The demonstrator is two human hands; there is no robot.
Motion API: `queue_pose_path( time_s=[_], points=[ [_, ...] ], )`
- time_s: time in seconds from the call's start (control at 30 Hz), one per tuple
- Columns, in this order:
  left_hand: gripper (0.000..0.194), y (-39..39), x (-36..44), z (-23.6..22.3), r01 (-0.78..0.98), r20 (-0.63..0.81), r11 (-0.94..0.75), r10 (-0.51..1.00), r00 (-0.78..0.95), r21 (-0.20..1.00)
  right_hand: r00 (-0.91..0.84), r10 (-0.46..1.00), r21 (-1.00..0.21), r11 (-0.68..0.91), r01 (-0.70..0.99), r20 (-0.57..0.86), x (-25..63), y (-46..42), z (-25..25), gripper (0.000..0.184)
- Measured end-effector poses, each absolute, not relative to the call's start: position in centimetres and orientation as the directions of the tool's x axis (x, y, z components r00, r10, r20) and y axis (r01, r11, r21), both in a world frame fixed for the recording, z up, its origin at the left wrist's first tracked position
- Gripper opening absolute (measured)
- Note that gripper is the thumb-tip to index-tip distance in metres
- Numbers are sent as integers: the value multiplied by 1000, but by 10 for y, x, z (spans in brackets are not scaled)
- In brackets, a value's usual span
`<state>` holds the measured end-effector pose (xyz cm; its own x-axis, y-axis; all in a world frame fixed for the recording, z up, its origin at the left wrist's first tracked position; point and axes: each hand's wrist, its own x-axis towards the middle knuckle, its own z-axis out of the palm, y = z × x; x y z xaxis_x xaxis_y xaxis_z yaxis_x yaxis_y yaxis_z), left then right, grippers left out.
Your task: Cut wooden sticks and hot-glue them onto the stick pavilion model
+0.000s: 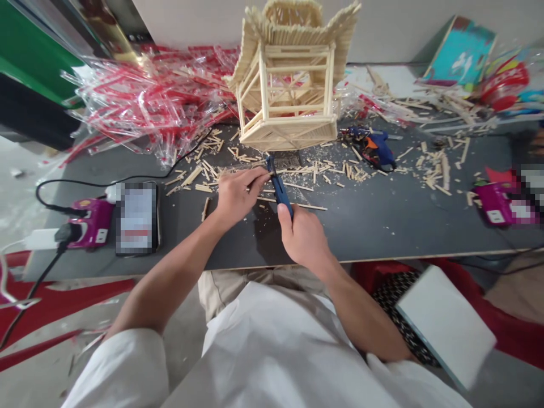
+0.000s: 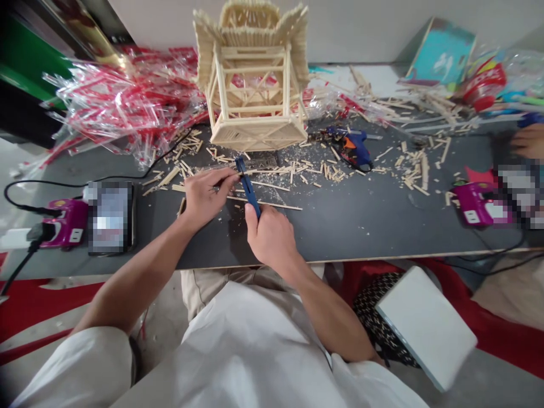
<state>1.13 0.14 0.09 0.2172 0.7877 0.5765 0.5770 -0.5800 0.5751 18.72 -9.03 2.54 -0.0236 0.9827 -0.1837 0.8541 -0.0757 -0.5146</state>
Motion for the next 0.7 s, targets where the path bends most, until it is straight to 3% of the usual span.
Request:
queue_pose_path(
  time_s=[0.23,0.53,0.7],
  points=[
    [24,0,9,9,553,614,-617,757,223,560,-8,983,-496,-85,864,-182,191,-90,19,65],
    [14,10,-23,24,512,303,-689,703,643,513,105,994,-586,-103,804,-32,242,-124,27,59],
    [17,12,-26,25,491,185,-710,645,742,505,292,947,-451,-204,869,135,285,-125,19,58]
  ],
)
